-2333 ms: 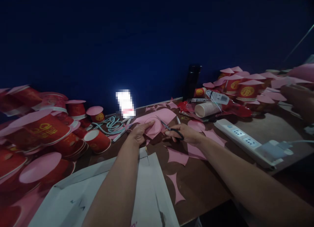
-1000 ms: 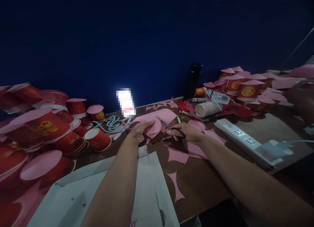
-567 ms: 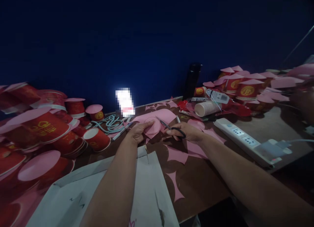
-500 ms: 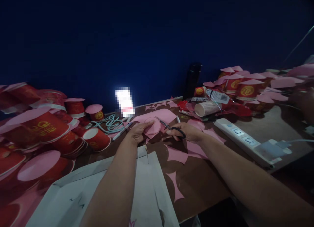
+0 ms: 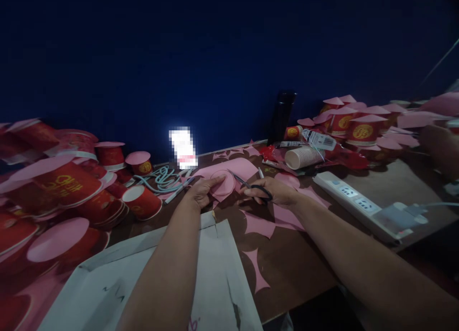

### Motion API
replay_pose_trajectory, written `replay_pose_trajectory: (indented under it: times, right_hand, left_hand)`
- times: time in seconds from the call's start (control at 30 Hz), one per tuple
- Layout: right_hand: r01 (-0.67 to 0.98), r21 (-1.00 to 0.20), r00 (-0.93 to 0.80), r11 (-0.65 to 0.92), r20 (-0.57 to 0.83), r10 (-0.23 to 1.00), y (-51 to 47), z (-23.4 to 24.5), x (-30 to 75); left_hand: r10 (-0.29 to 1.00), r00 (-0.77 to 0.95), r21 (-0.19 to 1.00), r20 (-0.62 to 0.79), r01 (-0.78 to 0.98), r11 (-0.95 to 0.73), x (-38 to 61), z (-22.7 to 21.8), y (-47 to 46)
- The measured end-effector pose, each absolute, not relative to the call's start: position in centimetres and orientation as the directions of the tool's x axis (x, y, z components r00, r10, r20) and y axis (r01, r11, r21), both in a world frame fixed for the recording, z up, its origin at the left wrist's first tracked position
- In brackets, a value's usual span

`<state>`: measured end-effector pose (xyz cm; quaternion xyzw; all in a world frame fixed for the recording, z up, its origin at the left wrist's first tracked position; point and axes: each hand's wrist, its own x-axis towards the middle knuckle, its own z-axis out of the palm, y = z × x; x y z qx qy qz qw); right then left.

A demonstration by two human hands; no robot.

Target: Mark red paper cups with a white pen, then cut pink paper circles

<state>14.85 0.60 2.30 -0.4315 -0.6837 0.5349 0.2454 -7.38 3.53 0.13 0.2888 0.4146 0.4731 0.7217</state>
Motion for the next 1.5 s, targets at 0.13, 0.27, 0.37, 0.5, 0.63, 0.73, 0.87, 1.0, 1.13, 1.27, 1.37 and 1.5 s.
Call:
replay_pose_trajectory:
  times: [0.13,0.27,0.37,0.5,0.63,0.73,0.87,1.0,1.13,1.27,1.37,1.5]
  right_hand:
    - [0.325,-0.944,-0.522,0.057,-0.129,0.843,0.53,2.41,14.88]
    - [0.325,-0.944,-0.531,0.062,-0.128,0.837,0.49,2.55,14.94]
    - [0.319,-0.945,-0.535,0.075,-0.114,0.837,0.47,2.67,14.95]
    - [0.319,-0.945,-0.536,0.073,-0.116,0.836,0.41,2.76,14.92]
    - [0.328,-0.942,-0.536,0.077,-0.118,0.836,0.41,2.70,14.93]
    - [0.363,-0.928,-0.522,0.088,-0.124,0.844,0.42,2.72,14.96]
    - [0.393,-0.915,-0.513,0.093,-0.134,0.848,0.37,2.90,14.93]
    - [0.382,-0.919,-0.527,0.100,-0.127,0.840,0.35,2.94,14.89]
    - [0.398,-0.914,-0.520,0.078,-0.155,0.840,0.40,2.91,14.90]
    - [0.384,-0.922,-0.538,0.053,-0.177,0.824,0.48,2.88,14.95]
    - [0.376,-0.925,-0.550,0.049,-0.180,0.815,0.58,2.72,15.06]
    - [0.393,-0.917,-0.557,0.075,-0.173,0.812,0.76,2.45,15.22]
  left_hand:
    - [0.925,0.225,0.821,-0.306,-0.430,0.376,-7.57,-0.04,3.60]
    - [0.930,0.211,0.829,-0.300,-0.425,0.364,-7.63,-0.14,3.60]
    - [0.931,0.216,0.828,-0.295,-0.428,0.362,-7.65,-0.15,3.59]
    - [0.934,0.209,0.830,-0.289,-0.431,0.353,-7.71,-0.18,3.62]
    - [0.928,0.212,0.829,-0.306,-0.420,0.369,-7.81,-0.16,3.56]
    - [0.925,0.224,0.832,-0.307,-0.408,0.375,-7.88,-0.13,3.52]
    - [0.930,0.226,0.842,-0.290,-0.402,0.360,-7.92,-0.10,3.54]
    - [0.930,0.204,0.846,-0.306,-0.390,0.364,-7.95,-0.07,3.56]
    - [0.926,0.214,0.845,-0.311,-0.383,0.373,-8.01,-0.05,3.50]
    - [0.924,0.227,0.848,-0.309,-0.373,0.375,-8.01,0.00,3.39]
    - [0.923,0.232,0.853,-0.306,-0.364,0.374,-7.93,0.04,3.34]
    - [0.929,0.227,0.854,-0.294,-0.373,0.361,-7.70,0.24,3.20]
